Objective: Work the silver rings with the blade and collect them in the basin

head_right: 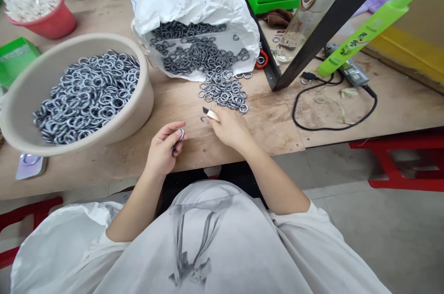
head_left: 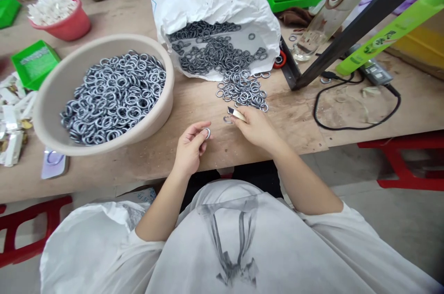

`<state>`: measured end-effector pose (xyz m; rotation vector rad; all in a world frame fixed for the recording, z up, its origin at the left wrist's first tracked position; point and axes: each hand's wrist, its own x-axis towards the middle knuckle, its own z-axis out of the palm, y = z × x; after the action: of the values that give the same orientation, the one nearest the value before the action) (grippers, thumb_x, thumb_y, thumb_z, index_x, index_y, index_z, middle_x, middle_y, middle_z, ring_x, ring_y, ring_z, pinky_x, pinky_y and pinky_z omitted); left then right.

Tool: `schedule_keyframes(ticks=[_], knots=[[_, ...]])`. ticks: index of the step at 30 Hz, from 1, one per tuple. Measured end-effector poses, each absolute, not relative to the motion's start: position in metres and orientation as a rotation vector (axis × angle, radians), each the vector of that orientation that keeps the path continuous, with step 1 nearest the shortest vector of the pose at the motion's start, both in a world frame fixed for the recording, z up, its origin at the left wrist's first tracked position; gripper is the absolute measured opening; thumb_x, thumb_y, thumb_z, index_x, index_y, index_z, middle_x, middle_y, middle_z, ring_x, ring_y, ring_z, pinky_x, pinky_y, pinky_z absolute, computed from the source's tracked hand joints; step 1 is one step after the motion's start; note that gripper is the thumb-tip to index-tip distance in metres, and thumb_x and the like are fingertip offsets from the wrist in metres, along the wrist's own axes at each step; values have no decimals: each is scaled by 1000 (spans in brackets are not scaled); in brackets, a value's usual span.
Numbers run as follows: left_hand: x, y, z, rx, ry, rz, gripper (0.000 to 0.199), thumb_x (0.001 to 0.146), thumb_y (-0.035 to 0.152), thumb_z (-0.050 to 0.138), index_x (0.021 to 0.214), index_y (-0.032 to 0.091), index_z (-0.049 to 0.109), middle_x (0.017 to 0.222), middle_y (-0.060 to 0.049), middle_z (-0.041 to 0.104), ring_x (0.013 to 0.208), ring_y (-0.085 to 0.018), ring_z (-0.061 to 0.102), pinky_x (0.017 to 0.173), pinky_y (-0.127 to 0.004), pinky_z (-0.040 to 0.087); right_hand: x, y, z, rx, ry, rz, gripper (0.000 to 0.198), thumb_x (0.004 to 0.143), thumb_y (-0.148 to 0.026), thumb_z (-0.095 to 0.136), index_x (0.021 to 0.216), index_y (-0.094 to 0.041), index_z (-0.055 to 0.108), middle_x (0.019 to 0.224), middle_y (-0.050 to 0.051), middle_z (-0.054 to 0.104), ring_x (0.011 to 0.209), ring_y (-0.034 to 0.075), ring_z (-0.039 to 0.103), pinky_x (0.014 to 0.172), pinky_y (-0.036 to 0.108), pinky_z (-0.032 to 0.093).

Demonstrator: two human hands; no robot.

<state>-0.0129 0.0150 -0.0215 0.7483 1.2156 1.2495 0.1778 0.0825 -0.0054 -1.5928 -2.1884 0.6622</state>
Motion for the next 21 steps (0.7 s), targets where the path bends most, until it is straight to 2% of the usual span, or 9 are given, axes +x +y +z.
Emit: schedule_keyframes(ticks=[3, 7, 10, 14, 17, 21], knots=[[-14, 20, -21, 957, 1272, 1227, 28, 78, 43, 73, 91, 18, 72, 69, 2, 60, 49, -6, 37, 45, -21, 25, 179, 68, 3, -1416, -2259, 826, 15, 91, -29, 54, 84, -20, 64, 79, 2, 65, 69, 16, 53, 62, 27, 29], [-6, 20, -18, 1299, 1267, 1073, 34, 80, 49, 70, 73, 16, 68, 64, 1, 56, 60, -10, 43, 58, -24, 35, 172, 59, 7, -1274, -2137, 982, 18, 89, -29, 56, 75, -20, 61, 67, -2, 56, 63, 13, 47, 59, 26, 29], [-1, 18, -18, 1272, 1215, 1082, 42, 83, 55, 65, 69, 16, 63, 62, 1, 52, 60, -11, 41, 58, -25, 33, 163, 57, 2, -1175, -1863, 1174, 18, 89, -33, 58, 78, -20, 61, 69, -3, 58, 65, 13, 50, 61, 26, 35], [3, 16, -16, 1014, 1129, 1036, 48, 78, 61, 68, 64, 15, 60, 61, 1, 50, 53, -8, 37, 49, -23, 27, 154, 52, -4, -998, -1481, 1451, 21, 85, -41, 65, 86, -20, 61, 75, -1, 64, 72, 15, 59, 70, 28, 46], [7, 13, -11, 824, 1084, 1035, 46, 74, 56, 71, 59, 15, 55, 56, 3, 46, 46, -5, 31, 43, -21, 20, 152, 44, -6, -982, -1440, 1428, 32, 82, -51, 69, 89, -20, 64, 78, -1, 65, 72, 15, 60, 70, 29, 48], [14, 6, -3, 640, 1057, 1074, 43, 73, 47, 74, 58, 17, 48, 49, 6, 38, 41, -4, 28, 40, -18, 17, 154, 39, -6, -1015, -1588, 1243, 35, 80, -52, 74, 91, -20, 65, 86, 2, 66, 78, 16, 59, 72, 28, 46]])
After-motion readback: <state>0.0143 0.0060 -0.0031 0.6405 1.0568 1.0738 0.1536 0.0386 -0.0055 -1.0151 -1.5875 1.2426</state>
